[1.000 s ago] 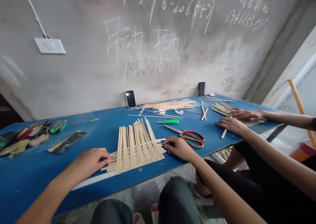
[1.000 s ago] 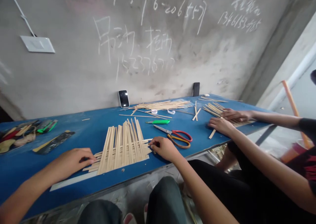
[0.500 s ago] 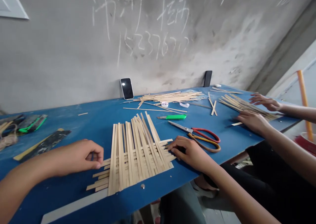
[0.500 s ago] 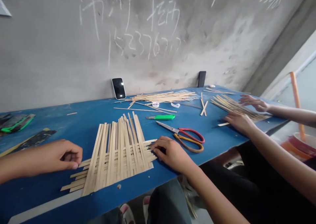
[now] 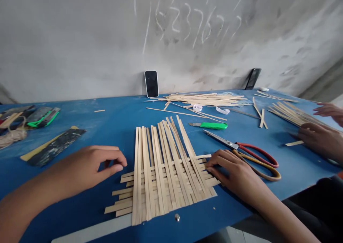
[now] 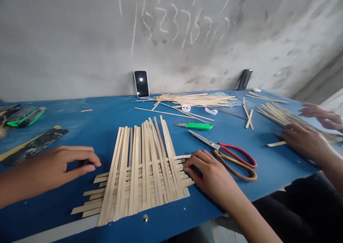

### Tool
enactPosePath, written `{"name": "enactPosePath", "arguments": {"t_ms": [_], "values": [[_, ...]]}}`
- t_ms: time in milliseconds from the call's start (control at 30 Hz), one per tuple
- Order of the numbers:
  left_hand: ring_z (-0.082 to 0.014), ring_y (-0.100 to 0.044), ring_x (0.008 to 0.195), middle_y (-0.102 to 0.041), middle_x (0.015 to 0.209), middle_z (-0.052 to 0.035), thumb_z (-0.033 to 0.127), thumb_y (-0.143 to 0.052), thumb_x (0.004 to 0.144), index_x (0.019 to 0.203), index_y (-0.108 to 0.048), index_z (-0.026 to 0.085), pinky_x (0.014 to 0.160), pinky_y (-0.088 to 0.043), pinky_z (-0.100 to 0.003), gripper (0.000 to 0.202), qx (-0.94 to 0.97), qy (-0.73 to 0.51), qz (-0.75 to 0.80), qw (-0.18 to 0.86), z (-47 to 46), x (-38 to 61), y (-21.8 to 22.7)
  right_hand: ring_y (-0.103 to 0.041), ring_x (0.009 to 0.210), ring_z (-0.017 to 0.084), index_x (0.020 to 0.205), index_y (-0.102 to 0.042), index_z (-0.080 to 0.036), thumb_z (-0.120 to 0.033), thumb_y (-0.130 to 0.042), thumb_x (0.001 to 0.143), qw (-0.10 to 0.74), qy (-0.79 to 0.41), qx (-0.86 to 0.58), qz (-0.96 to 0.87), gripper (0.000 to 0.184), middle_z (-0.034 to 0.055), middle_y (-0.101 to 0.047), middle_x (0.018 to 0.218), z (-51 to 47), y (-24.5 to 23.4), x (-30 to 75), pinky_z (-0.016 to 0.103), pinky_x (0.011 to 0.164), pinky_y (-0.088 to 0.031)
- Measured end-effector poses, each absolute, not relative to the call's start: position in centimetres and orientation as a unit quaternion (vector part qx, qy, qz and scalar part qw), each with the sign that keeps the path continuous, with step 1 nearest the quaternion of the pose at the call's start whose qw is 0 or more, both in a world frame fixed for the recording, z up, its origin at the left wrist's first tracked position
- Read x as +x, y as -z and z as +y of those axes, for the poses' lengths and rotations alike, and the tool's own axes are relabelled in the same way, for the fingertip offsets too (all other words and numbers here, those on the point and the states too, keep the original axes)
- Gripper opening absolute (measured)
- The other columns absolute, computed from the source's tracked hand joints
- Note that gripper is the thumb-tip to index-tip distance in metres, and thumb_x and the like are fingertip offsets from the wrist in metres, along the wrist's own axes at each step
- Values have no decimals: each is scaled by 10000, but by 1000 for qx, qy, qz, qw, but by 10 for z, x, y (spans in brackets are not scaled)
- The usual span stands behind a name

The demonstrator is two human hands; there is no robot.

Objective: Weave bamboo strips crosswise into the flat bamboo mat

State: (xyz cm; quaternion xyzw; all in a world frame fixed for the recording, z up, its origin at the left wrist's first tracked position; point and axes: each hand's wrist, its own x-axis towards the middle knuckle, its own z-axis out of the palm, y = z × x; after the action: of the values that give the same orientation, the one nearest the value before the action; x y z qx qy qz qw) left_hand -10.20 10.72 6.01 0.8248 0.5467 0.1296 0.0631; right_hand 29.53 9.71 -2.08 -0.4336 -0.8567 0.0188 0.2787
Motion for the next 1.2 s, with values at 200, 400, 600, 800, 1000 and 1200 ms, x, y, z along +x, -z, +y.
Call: {"name": "enactPosePath", "arguments": {"t_ms": [200,400,600,800,1000,1200], "values": [[-192,-663,742,-732,906,-31,430,-503,922,880,-746,303,636,-448,-294,278,843,-23,502,190,109,-100,-51,-643,839,172,895,-677,-221,-286,-560,989,273,-23,-441,-855,164,43,-681,907,98,24,299,310,755,-530],[-182,-652,719,-720,792,1,321,-649,820,724,-731,285,634,-428,-290,131,829,21,496,257,103,-99,-48,-648,854,175,946,-696,-236,-309,-575,989,277,-15,-437,-856,148,36,-693,926,97,30,302,320,793,-508],[-171,-660,749,-728,802,29,309,-660,812,734,-732,289,643,-411,-282,108,825,48,499,260,98,-94,-52,-662,856,175,972,-693,-238,-317,-544,1001,259,19,-427,-866,171,40,-690,942,98,28,302,301,777,-511],[-166,-655,799,-743,831,37,271,-622,821,770,-722,289,664,-396,-276,114,826,63,503,245,94,-87,-57,-659,834,179,934,-667,-242,-304,-563,981,252,17,-420,-872,130,29,-681,913,101,25,302,303,750,-524],[-154,-617,747,-739,795,42,257,-585,851,794,-715,286,638,-368,-266,145,824,52,511,238,92,-82,-61,-674,824,180,885,-668,-251,-353,-570,976,248,-45,-431,-866,169,24,-689,886,105,26,300,309,733,-545],[-141,-615,772,-738,820,59,231,-599,860,804,-698,278,665,-368,-251,123,828,37,512,226,93,-80,-63,-690,913,195,951,-707,-261,-397,-572,974,278,-79,-443,-849,193,39,-699,968,106,28,302,329,798,-570]]}}
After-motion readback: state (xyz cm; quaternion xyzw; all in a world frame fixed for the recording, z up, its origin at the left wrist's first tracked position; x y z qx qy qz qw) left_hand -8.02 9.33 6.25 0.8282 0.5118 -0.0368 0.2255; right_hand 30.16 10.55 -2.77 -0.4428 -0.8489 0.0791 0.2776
